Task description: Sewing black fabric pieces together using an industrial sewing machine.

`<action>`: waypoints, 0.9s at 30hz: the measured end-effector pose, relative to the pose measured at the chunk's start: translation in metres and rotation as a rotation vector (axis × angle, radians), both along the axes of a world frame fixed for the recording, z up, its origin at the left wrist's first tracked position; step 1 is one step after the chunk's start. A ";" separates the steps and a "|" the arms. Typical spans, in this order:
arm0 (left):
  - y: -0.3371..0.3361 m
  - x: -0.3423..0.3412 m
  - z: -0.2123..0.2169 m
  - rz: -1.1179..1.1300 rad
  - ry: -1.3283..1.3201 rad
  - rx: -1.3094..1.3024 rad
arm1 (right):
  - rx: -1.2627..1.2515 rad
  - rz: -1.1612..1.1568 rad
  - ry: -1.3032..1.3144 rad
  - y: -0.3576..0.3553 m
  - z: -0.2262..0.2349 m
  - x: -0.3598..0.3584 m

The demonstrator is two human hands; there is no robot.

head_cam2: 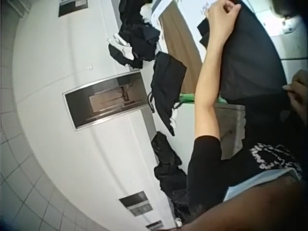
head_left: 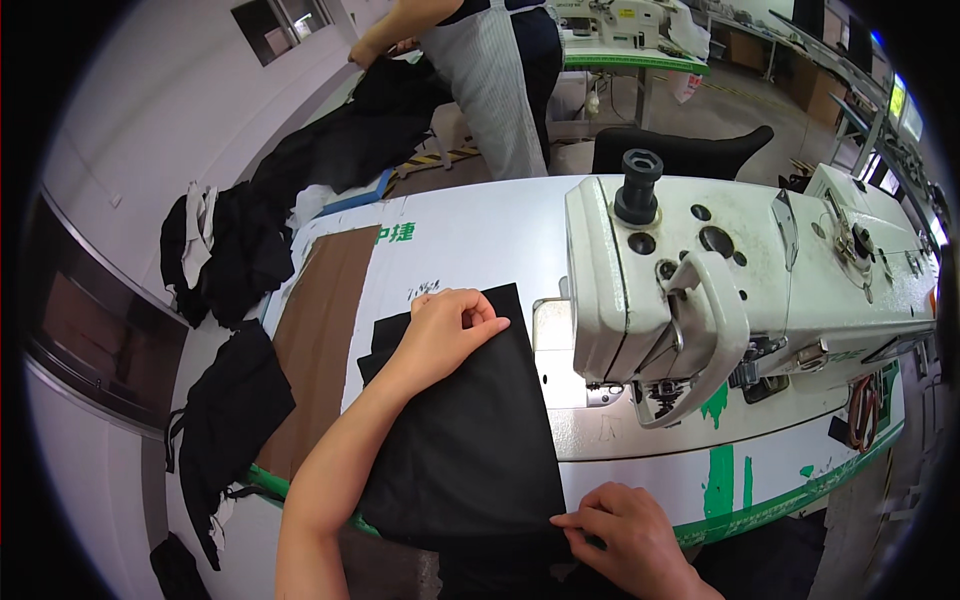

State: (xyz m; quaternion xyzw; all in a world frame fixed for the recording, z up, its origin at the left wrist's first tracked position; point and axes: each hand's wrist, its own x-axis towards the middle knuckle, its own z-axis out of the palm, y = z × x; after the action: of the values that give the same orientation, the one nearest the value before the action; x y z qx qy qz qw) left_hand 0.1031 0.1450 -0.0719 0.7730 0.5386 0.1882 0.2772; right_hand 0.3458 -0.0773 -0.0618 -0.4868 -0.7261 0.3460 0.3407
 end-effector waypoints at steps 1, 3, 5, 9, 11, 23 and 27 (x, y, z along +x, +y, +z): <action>0.000 -0.001 -0.001 -0.004 0.001 0.004 | 0.000 0.008 0.007 0.000 -0.001 0.000; 0.000 -0.002 -0.004 0.003 -0.048 0.012 | 0.001 0.008 0.007 0.001 0.000 0.001; -0.001 -0.002 -0.004 0.001 -0.039 0.030 | -0.003 0.010 0.008 0.001 0.000 0.001; -0.006 0.003 -0.001 0.007 0.050 0.101 | 0.008 0.015 0.003 0.000 -0.002 0.002; -0.011 0.008 -0.001 0.007 0.032 0.188 | 0.008 0.016 -0.005 0.000 -0.003 0.002; -0.039 0.009 -0.004 -0.345 0.303 0.608 | 0.031 0.040 -0.027 0.001 -0.003 0.003; -0.065 0.008 -0.012 -0.286 0.275 0.490 | 0.068 0.116 -0.051 0.003 0.000 0.008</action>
State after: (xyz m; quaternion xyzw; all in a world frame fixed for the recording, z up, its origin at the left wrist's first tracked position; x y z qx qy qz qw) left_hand 0.1111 0.0801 -0.0837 0.9030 0.3954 0.1653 0.0311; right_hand 0.3543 -0.0745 -0.0616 -0.4410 -0.7728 0.3278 0.3176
